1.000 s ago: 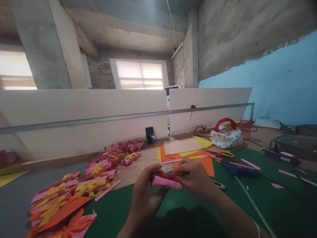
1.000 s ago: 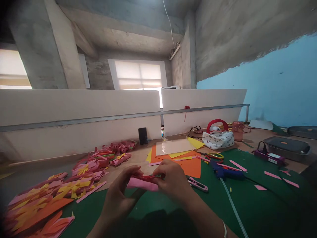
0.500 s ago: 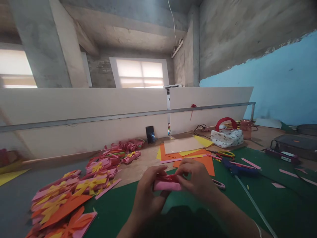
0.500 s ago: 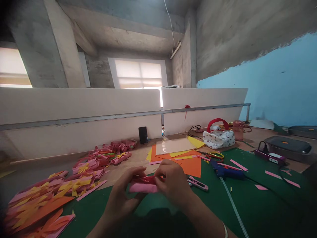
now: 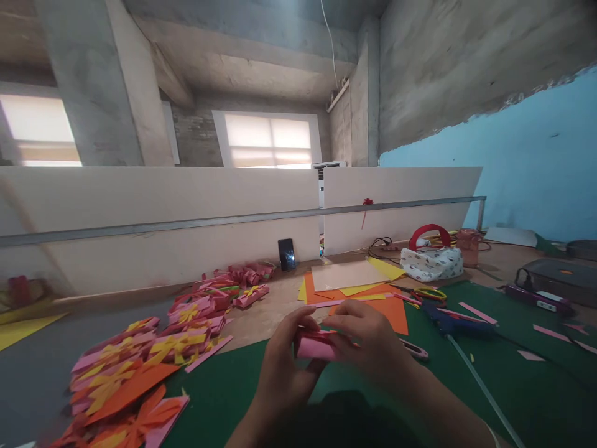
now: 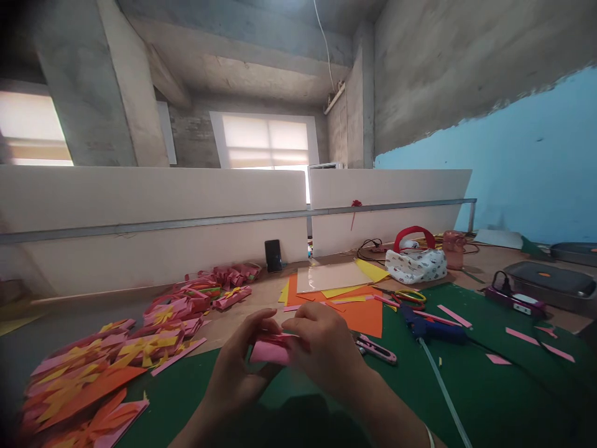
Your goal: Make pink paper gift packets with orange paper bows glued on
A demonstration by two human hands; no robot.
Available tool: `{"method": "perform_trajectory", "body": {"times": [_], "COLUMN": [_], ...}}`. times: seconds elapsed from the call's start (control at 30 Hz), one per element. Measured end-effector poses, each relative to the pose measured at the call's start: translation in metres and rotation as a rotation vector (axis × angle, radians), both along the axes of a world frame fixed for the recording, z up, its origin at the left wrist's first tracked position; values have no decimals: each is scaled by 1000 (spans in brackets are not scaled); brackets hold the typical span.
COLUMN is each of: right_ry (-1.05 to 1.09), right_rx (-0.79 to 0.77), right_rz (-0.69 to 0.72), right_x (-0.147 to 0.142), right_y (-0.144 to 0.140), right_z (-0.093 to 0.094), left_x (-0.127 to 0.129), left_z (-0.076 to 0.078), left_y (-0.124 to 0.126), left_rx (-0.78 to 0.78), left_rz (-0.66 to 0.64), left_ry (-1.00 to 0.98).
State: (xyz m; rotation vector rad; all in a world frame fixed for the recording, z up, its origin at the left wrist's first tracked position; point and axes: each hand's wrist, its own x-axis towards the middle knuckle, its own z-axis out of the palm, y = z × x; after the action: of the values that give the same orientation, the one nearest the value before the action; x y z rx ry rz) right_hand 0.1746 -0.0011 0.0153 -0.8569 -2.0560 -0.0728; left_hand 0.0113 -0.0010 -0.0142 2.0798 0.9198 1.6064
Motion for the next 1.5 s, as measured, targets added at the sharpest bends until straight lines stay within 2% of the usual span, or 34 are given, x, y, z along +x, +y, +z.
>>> {"method": "perform_trajectory", "body": {"times": [0.27, 0.43, 0.7, 0.87, 1.0, 1.07, 1.17, 1.27, 1.37, 1.43, 1.5], "right_ry": [-62, -128, -66, -66, -3, 49, 48, 12, 57, 112, 165], "right_rx": [134, 112, 42, 159, 213, 217, 158, 43, -79, -163, -200], "right_rz": [-61, -71, -146, -144, -209, -279, -375, -410, -300, -187, -141], "right_x": [-4, -5, -7, -11, -11, -11, -12, -16, -17, -14, -7], "right_y": [1, 3, 4, 3, 1, 1, 2, 3, 2, -2, -9], "right_z": [-3, -4, -5, -6, -6, -6, -6, -7, -5, 1, 10], "left_x": [-3, -4, -2, -2, -1, 0, 3, 4, 1, -3, -6], "left_z": [-4, -7, -7, -9, -6, -2, 0, -5, -13, -16, -15], "left_y": [3, 4, 4, 4, 4, 4, 5, 8, 16, 20, 22], "left_rx": [13, 27, 19, 8, -111, -241, -497, -607, -621, -657, -701], "left_rz": [7, -31, -21, -47, 26, 19, -171, -335, -358, -320, -261], "left_ry": [83, 136, 164, 141, -8, -137, -304, -389, -441, -467, -498]}}
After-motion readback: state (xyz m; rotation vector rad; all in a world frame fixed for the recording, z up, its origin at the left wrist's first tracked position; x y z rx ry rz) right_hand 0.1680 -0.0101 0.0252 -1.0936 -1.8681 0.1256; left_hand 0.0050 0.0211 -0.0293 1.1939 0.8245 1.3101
